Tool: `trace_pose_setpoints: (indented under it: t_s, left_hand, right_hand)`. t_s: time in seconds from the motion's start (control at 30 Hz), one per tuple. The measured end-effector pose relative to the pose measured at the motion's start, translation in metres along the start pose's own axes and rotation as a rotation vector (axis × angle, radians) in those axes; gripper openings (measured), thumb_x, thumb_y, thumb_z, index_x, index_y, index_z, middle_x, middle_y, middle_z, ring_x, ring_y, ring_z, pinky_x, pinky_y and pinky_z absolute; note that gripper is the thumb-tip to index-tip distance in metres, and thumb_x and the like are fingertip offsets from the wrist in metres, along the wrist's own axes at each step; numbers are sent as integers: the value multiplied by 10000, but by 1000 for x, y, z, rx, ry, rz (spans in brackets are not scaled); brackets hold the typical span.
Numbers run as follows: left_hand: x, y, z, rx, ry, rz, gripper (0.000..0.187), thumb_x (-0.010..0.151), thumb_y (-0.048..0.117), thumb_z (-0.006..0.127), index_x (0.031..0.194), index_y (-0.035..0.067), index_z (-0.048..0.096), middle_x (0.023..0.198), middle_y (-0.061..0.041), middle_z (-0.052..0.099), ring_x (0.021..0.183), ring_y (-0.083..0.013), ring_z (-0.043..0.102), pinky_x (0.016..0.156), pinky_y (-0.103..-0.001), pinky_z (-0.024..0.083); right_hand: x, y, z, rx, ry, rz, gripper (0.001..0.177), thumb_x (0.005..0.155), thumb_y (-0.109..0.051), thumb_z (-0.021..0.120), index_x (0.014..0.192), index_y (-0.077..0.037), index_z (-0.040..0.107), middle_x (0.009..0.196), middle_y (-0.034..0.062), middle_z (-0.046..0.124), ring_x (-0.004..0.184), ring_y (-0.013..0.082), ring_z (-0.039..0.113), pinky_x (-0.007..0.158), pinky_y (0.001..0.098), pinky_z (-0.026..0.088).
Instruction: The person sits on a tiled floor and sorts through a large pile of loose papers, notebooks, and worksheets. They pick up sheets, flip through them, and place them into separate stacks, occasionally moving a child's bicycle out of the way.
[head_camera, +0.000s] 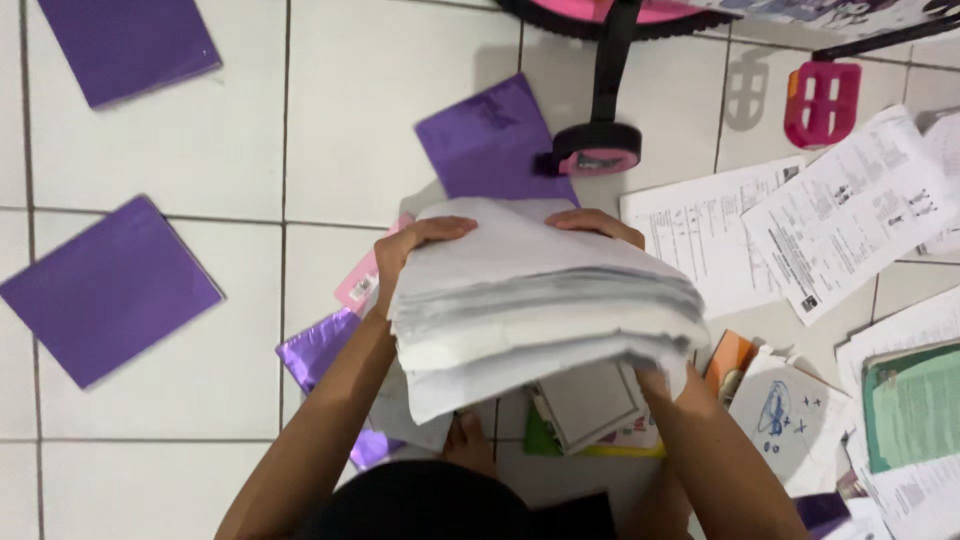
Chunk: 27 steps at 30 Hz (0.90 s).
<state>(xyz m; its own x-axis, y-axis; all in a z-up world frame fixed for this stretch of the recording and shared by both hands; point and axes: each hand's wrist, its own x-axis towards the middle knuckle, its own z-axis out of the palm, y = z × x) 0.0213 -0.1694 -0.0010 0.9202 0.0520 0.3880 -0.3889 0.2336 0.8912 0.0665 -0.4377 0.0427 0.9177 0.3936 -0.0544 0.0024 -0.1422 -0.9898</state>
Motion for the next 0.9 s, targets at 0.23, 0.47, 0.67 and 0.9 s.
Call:
trace_pose_setpoints:
  t_s: [0.23,0.47,0.67,0.9]
  left_hand:
    - [57,45,13,383,283,-701,424,831,349,816,1035,-20,764,954,-175,800,840,-237,777,741,-310,614]
    - [39,25,-8,113,294,-1107,596,853,360,777,1259,-56,644,1144,-186,756,965,-249,763,796,-336,615]
    - [-9,-26,-26,55,273,-1083,636,786,296,828,1296,-17,614,1188,-158,732,1012,-228,731,830,-346,597]
    - [-22,-29,-25,257,371,-1060,588,825,299,803,1276,-33,626,1150,-162,743,980,-227,735,818,-333,589]
  right_hand:
    - [41,-38,-1,-241,411,207,456,775,-255,878,1085,37,715,983,161,784,832,225,777,732,319,638]
    - [49,-21,16,-204,283,592,494,765,-356,849,1095,-7,733,977,140,796,821,223,788,702,317,630]
    - [44,39,33,-295,204,649,587,725,-421,874,1101,0,716,992,157,786,836,247,785,735,342,629]
    - [39,71,39,-240,170,657,660,712,-440,865,1200,-33,684,1048,124,786,901,219,779,784,324,623]
